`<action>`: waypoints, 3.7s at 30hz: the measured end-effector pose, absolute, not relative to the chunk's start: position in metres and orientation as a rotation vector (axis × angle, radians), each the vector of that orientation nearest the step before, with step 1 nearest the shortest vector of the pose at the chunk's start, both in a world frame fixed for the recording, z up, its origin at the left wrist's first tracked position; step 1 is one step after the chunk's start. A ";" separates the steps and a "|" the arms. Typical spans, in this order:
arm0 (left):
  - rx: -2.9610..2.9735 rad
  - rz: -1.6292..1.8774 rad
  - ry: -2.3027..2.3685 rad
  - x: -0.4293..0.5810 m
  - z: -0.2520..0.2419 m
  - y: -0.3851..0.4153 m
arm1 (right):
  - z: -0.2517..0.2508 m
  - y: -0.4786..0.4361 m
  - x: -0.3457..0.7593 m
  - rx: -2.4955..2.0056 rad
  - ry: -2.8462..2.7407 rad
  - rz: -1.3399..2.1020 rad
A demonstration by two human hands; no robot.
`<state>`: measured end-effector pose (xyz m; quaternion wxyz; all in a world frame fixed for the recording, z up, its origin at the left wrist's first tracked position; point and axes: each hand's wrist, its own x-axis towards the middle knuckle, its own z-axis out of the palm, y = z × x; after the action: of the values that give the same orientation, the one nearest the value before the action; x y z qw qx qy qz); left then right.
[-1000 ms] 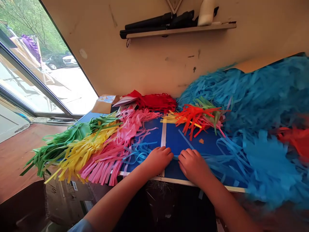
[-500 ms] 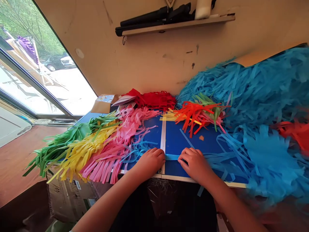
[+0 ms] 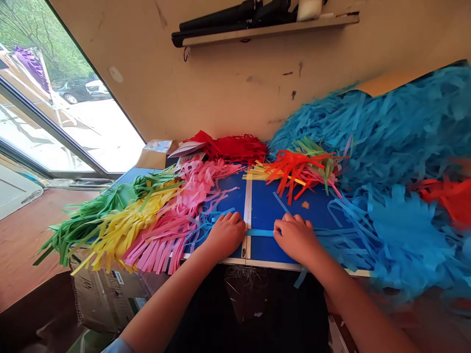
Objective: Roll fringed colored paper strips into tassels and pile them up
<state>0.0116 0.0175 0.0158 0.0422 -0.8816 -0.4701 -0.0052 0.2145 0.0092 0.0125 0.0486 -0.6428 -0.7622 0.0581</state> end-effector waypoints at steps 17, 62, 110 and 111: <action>-2.578 -0.060 -1.466 0.019 0.013 0.019 | 0.029 0.006 0.194 -2.302 -2.320 -0.095; -2.786 -0.164 -1.406 0.003 0.017 -0.008 | 0.006 -0.023 0.195 -1.735 -2.463 -0.486; -2.705 -0.066 -1.536 -0.026 0.026 0.015 | 0.018 0.019 0.214 -2.026 -2.414 0.347; -2.695 -0.057 -1.543 -0.025 0.026 0.015 | 0.020 0.020 0.213 -2.050 -2.420 0.355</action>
<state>-0.0252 0.0152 0.0261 0.0177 -0.8676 -0.4966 -0.0185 0.2126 0.0202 0.0196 -0.0249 -0.6420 -0.7582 0.1112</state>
